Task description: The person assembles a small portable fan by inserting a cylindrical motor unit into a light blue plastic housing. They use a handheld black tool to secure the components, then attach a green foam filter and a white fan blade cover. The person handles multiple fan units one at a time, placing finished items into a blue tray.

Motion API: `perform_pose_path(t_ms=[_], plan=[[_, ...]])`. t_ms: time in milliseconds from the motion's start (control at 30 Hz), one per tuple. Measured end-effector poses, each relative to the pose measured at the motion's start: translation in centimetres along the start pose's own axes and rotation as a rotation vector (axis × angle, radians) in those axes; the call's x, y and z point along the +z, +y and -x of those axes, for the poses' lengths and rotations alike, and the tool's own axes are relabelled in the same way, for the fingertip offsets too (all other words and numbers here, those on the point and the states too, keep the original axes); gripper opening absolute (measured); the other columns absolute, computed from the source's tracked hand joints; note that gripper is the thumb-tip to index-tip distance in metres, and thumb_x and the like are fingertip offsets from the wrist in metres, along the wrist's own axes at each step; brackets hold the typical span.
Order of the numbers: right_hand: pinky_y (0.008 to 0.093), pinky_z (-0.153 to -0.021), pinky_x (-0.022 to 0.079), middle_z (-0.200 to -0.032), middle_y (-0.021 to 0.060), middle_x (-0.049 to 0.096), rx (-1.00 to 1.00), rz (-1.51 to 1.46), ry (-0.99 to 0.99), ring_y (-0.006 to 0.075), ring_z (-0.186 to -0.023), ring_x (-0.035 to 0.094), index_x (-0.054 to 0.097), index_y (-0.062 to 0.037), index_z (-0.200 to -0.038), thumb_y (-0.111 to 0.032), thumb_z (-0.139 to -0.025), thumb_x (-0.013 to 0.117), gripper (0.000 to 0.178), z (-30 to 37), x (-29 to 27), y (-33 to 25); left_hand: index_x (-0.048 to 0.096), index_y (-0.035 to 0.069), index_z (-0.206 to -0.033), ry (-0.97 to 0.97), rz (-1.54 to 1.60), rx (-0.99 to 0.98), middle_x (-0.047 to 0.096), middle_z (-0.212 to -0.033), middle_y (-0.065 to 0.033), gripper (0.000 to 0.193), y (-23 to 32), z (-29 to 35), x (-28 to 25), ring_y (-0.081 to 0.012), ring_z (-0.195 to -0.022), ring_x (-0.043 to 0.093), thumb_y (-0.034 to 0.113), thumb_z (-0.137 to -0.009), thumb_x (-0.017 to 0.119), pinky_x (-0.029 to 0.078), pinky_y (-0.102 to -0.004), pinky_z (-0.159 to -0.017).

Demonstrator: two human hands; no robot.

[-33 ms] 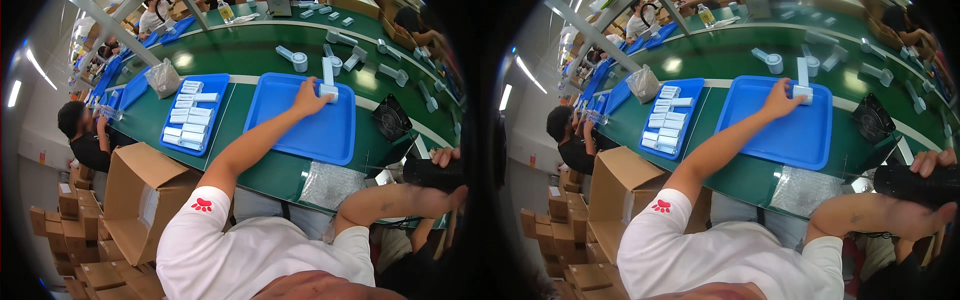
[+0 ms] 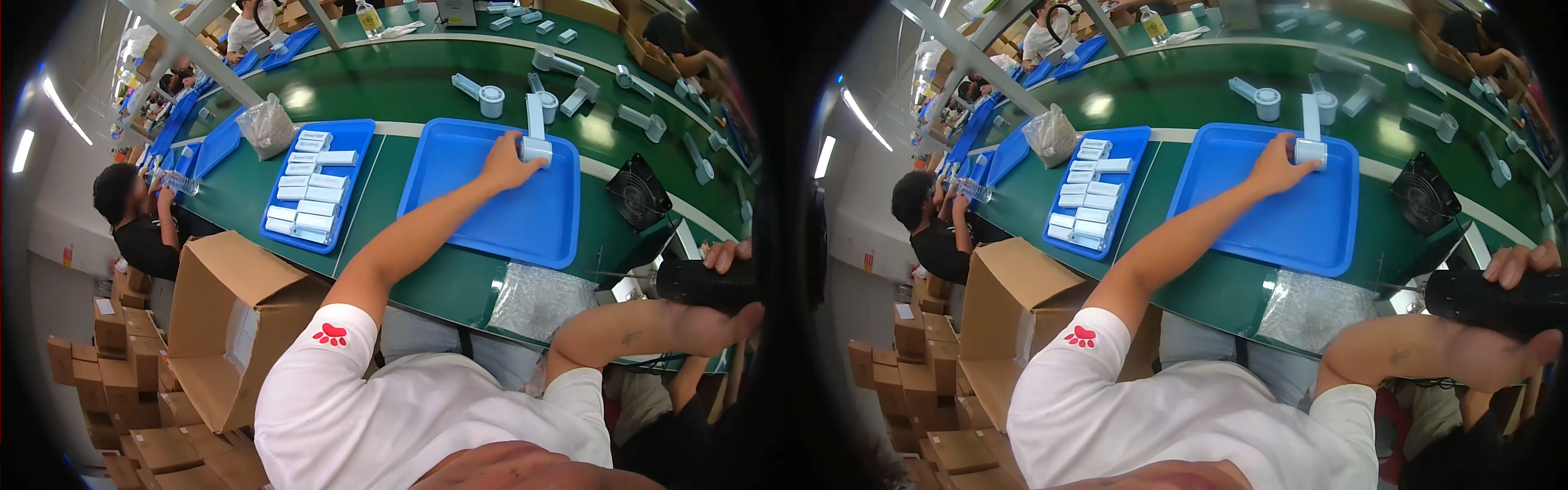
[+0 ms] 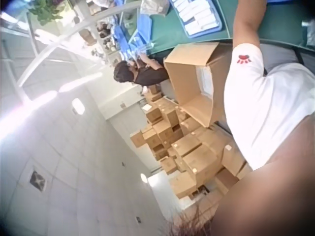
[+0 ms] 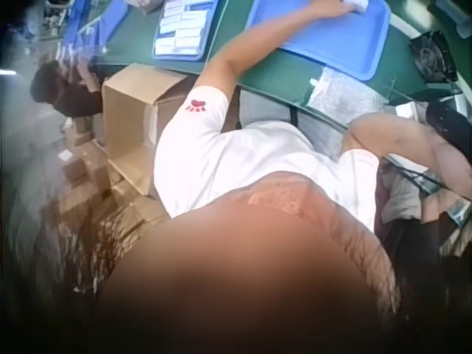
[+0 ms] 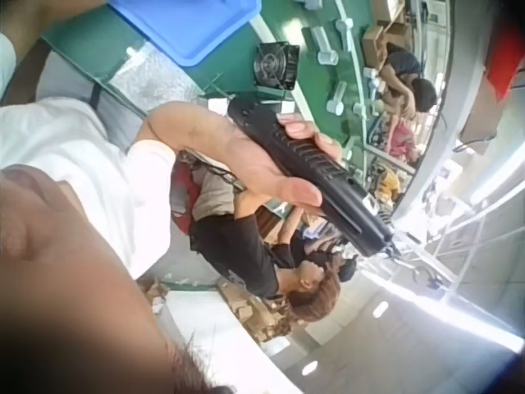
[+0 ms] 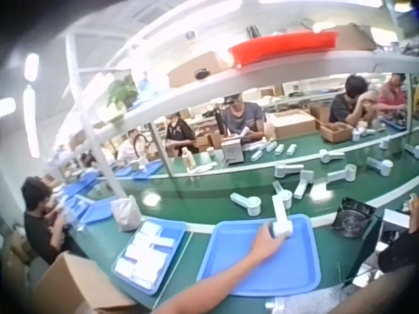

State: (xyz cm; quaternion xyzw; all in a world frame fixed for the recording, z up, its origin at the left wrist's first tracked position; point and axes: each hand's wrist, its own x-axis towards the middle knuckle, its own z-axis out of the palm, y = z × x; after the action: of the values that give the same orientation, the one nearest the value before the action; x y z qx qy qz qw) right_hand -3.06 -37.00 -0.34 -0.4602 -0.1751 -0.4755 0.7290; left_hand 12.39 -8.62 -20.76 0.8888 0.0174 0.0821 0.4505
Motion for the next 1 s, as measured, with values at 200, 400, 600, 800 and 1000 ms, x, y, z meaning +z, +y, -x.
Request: perform_pose_path(t_ms=[200,400,600,800,1000], plan=[[0.0327,-0.07,0.044,-0.111,0.0164,0.052,0.15,-0.1,-0.13,0.0201,-0.081,0.053,0.048,0.009,-0.118,-0.067,-0.089,0.06,0.082,1.2,-1.2,-1.9,0.059,-0.005,-0.13,-0.103,0.001,-0.033,0.068,-0.121,-0.0212,0.088,-2.1,-3.2,0.7,-0.0291,-0.111,0.068,0.052,-0.07,0.089,0.053,-0.0384,-0.096],[0.0332,-0.067,0.047,-0.108,0.0181,0.058,0.114,-0.053,-0.167,0.0205,-0.078,0.056,0.047,0.0065,-0.126,-0.053,-0.094,0.064,0.07,0.6,-3.6,-3.4,0.056,-0.004,-0.13,-0.079,0.083,-0.008,0.065,-0.125,-0.0216,0.096,1.4,-2.9,1.1,-0.0323,-0.108,0.068,0.053,-0.062,0.094,0.055,-0.0413,-0.091],[0.0385,-0.064,0.052,-0.104,0.0215,0.064,-0.125,0.37,-0.031,0.0249,-0.072,0.061,0.046,0.0034,-0.132,-0.03,-0.1,0.061,0.048,-1.4,-5.5,-2.4,0.044,-0.001,-0.136,-0.247,0.901,-0.053,0.061,-0.126,-0.0153,0.066,5.4,7.6,-1.6,-0.0223,-0.104,0.067,0.017,-0.085,0.081,0.055,-0.036,-0.089],[0.0243,-0.049,0.049,-0.08,0.0062,0.065,-0.359,0.422,-0.16,0.0112,-0.058,0.06,0.055,-0.003,-0.133,-0.02,-0.102,0.064,0.037,-1.6,-2.6,-1.2,0.055,0.003,-0.13,-0.559,0.969,-0.014,0.066,-0.115,-0.0092,0.043,5.9,16.3,0.0,-0.0156,-0.102,0.064,0.018,-0.093,0.071,0.05,-0.0316,-0.092],[0.0241,-0.048,0.048,-0.079,0.0062,0.065,-0.426,0.391,-0.229,0.0103,-0.058,0.061,0.058,-0.0017,-0.129,-0.017,-0.101,0.066,0.033,-1.6,-3.8,1.0,0.061,0.002,-0.113,-0.527,0.577,0.219,0.065,-0.108,-0.0096,0.035,6.5,19.3,2.0,-0.0179,-0.099,0.062,0.016,-0.087,0.08,0.049,-0.0312,-0.087]])
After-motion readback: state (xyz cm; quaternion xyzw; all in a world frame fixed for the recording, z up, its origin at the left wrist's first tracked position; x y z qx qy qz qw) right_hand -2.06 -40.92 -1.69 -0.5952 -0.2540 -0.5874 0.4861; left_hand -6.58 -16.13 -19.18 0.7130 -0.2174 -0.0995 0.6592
